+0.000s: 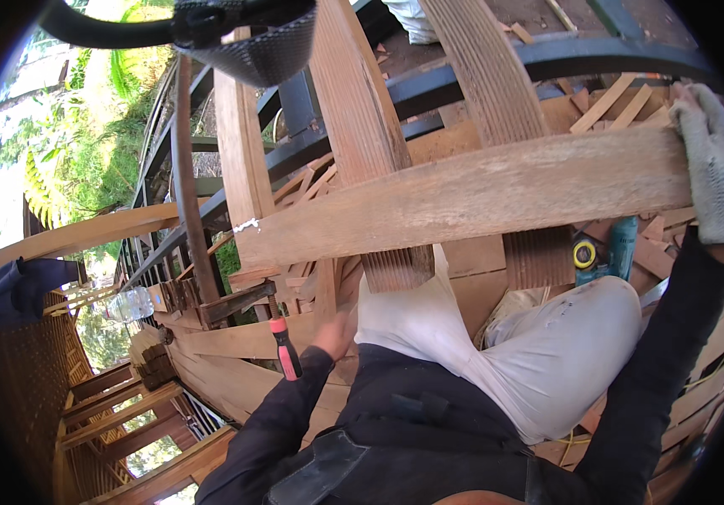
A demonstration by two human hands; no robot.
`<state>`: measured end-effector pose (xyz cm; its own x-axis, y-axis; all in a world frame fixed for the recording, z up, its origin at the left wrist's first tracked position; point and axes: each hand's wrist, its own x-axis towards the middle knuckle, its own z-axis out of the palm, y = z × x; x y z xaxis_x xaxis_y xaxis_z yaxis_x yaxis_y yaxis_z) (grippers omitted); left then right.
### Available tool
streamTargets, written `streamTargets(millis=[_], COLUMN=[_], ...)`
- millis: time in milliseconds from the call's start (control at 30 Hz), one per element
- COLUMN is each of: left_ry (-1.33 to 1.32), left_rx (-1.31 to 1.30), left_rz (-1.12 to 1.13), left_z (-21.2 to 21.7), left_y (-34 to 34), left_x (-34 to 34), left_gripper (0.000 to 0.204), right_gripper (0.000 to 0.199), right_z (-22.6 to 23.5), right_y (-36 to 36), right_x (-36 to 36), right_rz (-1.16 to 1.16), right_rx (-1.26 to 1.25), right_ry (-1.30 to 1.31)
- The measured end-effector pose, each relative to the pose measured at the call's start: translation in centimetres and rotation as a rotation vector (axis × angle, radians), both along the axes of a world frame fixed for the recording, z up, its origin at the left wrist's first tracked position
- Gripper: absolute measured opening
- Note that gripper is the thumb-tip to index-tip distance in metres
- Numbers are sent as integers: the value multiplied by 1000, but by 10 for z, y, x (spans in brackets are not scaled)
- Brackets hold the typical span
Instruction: The person assembles a wooden structure by positioning planks, applying glue, and securing them with clamps. They repeatedly adjust and align the pieces to fit the frame.
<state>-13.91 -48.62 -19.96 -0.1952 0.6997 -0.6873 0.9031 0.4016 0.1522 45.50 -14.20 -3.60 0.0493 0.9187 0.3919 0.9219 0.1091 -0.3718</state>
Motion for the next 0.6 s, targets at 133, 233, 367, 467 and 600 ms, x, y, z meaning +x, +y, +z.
streamTargets(millis=[133, 233, 367, 467, 600], left_ry=[142, 154, -138, -301, -394], left_rx=[-129, -206, -218, -227, -128], left_rz=[-93, -101, -100, -152, -220], left_z=[104, 117, 136, 174, 268], left_y=[38, 10, -14, -6, 27], left_x=[33, 30, 53, 55, 65], left_gripper=[31, 30, 30, 32, 23], right_gripper=[30, 29, 29, 29, 26], right_z=[38, 50, 62, 58, 49], right_y=[-16, -16, -20, -17, -21], right_x=[-32, -43, -46, -40, -47], right_rz=[-10, -61, -90, -105, -67], right_rx=[-9, -38, -113, -109, -27], right_ry=[-9, -135, -200, -186, -77])
